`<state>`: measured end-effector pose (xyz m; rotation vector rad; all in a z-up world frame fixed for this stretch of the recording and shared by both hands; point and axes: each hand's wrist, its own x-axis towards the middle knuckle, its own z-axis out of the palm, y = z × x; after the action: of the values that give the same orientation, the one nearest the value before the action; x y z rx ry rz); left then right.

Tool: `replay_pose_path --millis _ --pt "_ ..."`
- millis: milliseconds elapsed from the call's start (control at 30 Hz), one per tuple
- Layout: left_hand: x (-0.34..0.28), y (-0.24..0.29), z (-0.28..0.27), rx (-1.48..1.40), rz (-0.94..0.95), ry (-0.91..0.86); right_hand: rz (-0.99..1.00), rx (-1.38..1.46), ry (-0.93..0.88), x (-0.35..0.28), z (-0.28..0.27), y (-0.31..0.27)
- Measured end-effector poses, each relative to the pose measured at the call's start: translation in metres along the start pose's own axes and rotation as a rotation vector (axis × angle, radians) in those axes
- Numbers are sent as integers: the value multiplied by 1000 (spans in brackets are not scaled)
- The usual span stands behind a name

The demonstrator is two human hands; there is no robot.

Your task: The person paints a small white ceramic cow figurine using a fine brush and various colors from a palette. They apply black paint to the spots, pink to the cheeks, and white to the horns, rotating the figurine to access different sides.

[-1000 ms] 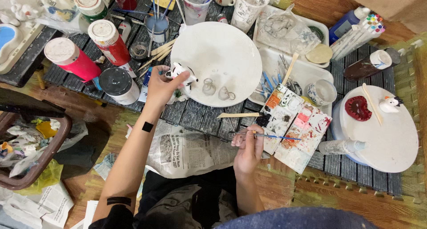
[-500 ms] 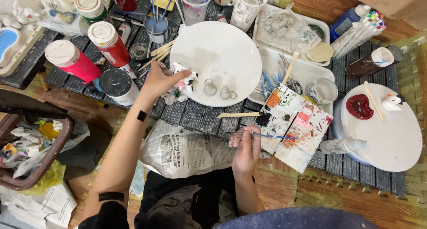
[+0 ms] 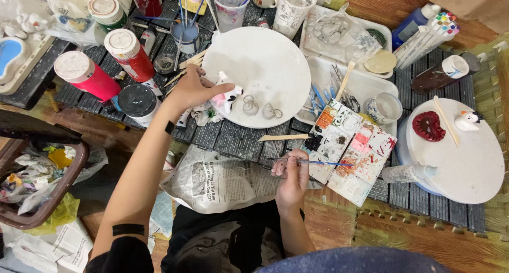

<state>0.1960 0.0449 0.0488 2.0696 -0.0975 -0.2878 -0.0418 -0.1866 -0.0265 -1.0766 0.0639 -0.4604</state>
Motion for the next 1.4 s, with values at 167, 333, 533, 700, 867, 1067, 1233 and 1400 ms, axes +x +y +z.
replay_pose_path --millis 167,333,533,700,867,1067,1233,1400 --pt "-26 -17 -2 -11 252 336 -9 24 15 0 -1 1" --pt "-60 -54 22 -107 295 421 7 -3 4 0 2 11" --pt "-100 -63 75 -54 386 524 38 33 -125 24 10 41" --pt "-118 -62 110 100 579 551 82 135 -64 48 33 70" --pt "-123 -65 119 157 624 508 0 96 -133 60 39 86" --pt "-129 -64 124 260 796 400 -112 13 -76 69 5 81" --pt "-123 -69 138 305 819 367 -130 47 1 68 -15 66" --pt "-118 -76 144 392 862 351 -154 159 146 70 -27 64"
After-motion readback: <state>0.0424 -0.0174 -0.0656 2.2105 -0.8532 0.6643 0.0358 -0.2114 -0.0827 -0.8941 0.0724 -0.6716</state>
